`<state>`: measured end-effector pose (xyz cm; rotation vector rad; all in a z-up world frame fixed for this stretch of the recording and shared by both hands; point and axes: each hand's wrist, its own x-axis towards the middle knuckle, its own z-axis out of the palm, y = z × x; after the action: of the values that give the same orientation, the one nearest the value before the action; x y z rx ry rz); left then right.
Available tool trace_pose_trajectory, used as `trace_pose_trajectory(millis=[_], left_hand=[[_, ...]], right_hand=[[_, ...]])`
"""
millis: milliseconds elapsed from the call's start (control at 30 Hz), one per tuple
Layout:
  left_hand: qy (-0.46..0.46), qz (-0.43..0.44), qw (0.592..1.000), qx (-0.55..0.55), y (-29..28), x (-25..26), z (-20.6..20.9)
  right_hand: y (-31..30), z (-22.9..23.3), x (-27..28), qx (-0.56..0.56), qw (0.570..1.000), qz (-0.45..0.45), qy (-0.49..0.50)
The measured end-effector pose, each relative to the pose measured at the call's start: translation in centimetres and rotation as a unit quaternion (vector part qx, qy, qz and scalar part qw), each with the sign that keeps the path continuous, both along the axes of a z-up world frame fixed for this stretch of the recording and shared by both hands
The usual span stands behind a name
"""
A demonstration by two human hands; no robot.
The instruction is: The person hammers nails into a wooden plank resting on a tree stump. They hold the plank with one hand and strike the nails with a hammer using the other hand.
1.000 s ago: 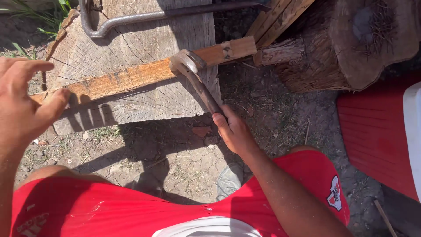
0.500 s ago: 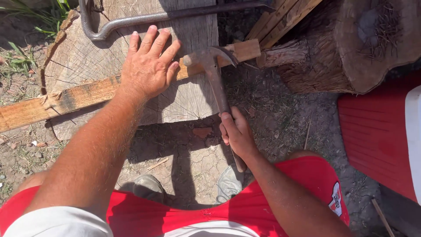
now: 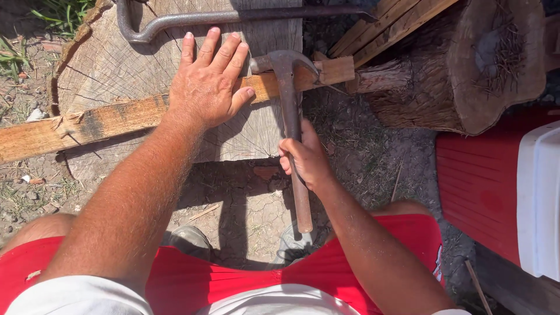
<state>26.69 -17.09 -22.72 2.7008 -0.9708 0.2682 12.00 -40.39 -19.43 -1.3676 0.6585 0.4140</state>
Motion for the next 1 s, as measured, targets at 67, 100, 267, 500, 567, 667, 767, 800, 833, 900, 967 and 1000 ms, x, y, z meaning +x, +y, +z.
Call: trace_pose_trajectory(millis=[67, 100, 267, 500, 567, 667, 767, 800, 833, 900, 967, 1000], left_hand=[[-0.002, -0.001, 1.000, 0.000, 0.2, 0.0, 0.3], [-0.017, -0.010, 1.000, -0.006, 0.4, 0.0, 0.5], [0.010, -0.026, 0.999, -0.029, 0.2, 0.1, 0.1], [0.017, -0.084, 0.996, -0.035, 0.5, 0.0, -0.3], [0.022, -0.085, 0.995, -0.039, 0.5, 0.3, -0.3], [0.083, -0.080, 0.993, 0.003, 0.3, 0.5, 0.0], [0.104, -0.078, 0.991, 0.017, 0.4, 0.2, 0.2], [0.098, -0.078, 0.992, 0.014, 0.4, 0.3, 0.2], [0.093, -0.077, 0.993, 0.010, 0.3, 0.4, 0.3], [0.092, -0.076, 0.993, 0.012, 0.3, 0.5, 0.4], [0.088, -0.078, 0.993, 0.014, 0.5, 0.2, 0.3], [0.090, -0.076, 0.993, 0.018, 0.4, 0.3, 0.1]], right_hand=[[0.8, 0.6, 0.7, 0.028, 0.999, -0.010, 0.012], [1.0, 0.5, 0.9, 0.016, 0.999, -0.040, -0.008], [-2.2, 3.1, -2.2, -0.025, 0.984, -0.081, -0.154], [-4.5, 3.7, -5.1, -0.108, 0.977, -0.153, -0.102], [-4.1, 3.3, -4.9, -0.134, 0.971, -0.163, -0.114], [-3.6, 3.9, -4.9, -0.164, 0.963, -0.142, -0.159], [-2.9, 5.2, -5.7, -0.158, 0.955, -0.145, -0.204], [-2.7, 5.5, -6.1, -0.162, 0.953, -0.156, -0.204], [-2.6, 5.7, -6.5, -0.166, 0.950, -0.167, -0.204], [-2.7, 3.7, -6.6, -0.189, 0.952, -0.140, -0.197], [-3.2, 2.1, -6.7, -0.211, 0.951, -0.117, -0.192], [-3.8, 1.6, -6.4, -0.192, 0.956, -0.126, -0.184]])
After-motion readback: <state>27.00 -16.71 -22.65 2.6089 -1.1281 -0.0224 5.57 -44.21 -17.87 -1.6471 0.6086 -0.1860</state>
